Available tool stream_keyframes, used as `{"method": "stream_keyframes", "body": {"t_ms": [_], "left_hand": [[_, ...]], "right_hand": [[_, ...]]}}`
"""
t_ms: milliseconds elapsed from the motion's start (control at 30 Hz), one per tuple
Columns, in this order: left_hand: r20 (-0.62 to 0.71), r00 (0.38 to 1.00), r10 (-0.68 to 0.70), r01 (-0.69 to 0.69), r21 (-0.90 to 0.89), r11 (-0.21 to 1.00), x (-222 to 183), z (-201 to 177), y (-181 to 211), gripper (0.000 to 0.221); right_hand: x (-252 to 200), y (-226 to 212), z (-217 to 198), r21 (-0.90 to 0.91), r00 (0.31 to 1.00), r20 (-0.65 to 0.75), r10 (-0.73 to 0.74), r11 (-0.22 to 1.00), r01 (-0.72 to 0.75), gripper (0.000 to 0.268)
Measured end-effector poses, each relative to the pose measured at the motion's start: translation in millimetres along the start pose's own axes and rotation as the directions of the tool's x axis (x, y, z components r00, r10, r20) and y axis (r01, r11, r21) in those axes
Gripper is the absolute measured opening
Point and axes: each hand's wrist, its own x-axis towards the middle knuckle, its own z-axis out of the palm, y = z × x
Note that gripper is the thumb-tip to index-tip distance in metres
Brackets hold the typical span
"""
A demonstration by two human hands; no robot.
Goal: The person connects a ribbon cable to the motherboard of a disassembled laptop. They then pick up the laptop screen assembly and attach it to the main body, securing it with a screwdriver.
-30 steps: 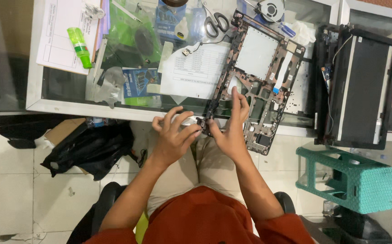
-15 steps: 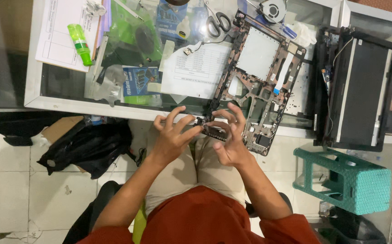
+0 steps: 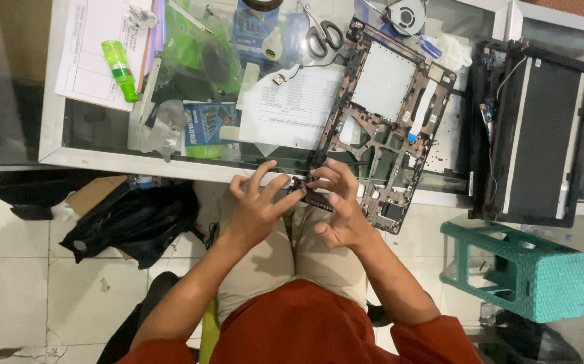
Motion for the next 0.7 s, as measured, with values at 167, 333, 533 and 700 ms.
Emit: {"method": "stream_keyframes", "body": {"t_ms": [167, 333, 533, 700], "left_hand": [[-0.019, 1.000, 0.022, -0.022, 0.044, 0.999, 1.9, -1.5, 0.9, 0.019], [-0.012, 1.000, 0.028, -0.027, 0.057, 0.998, 2.3, -2.6, 1.4, 0.020], [-0.008, 1.000, -0.005, 0.004, -0.020, 1.000, 1.5, -6.3, 2.9, 0.020], [-0.041, 0.988, -0.148, 0.137, -0.189, 0.972, 2.8, -12.7, 10.6, 0.021]], "right_hand": [[5.5, -2.2, 1.0, 0.027, 1.000, 0.006, 0.019, 0.999, -0.019, 0.062], [7.3, -3.7, 2.2, 0.011, 1.000, 0.004, 0.029, 1.000, -0.029, 0.062], [10.1, -19.1, -5.2, -0.030, 0.934, -0.252, 0.254, 0.963, -0.269, 0.049], [1.4, -38.7, -12.0, 0.157, 0.667, -0.552, 0.500, 0.848, -0.506, 0.028]]}}
